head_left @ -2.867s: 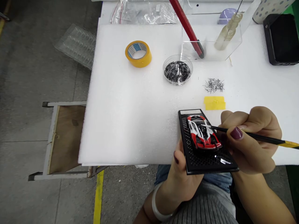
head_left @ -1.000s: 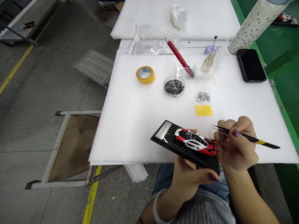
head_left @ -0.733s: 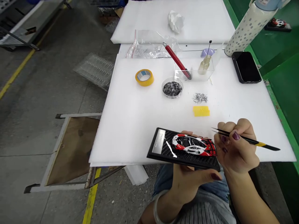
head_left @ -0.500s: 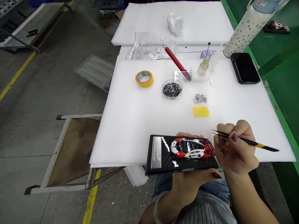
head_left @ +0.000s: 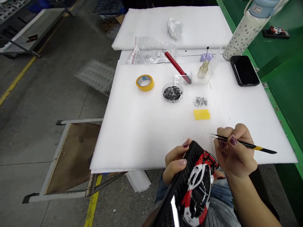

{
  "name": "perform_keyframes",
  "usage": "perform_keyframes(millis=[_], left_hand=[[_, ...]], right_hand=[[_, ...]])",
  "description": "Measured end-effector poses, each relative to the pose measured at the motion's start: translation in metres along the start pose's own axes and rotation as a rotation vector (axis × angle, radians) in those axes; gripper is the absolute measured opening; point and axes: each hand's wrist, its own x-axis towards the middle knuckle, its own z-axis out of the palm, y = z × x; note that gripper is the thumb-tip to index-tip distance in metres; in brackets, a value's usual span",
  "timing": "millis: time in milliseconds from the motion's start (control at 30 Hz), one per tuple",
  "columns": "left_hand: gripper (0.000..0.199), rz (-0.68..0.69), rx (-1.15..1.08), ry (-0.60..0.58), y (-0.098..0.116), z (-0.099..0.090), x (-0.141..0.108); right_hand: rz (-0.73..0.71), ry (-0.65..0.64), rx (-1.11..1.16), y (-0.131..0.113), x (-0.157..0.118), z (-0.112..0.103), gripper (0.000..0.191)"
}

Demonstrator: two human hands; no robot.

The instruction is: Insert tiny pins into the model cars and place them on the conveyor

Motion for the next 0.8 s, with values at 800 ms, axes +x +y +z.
perform_keyframes(millis=[800], left_hand=[[0.067,-1.575,-1.060,-0.412,0.029,-0.033,0.065]], right_hand=[[-0.009,0.145,0.017,0.014,-0.002,-0.025,0.031]])
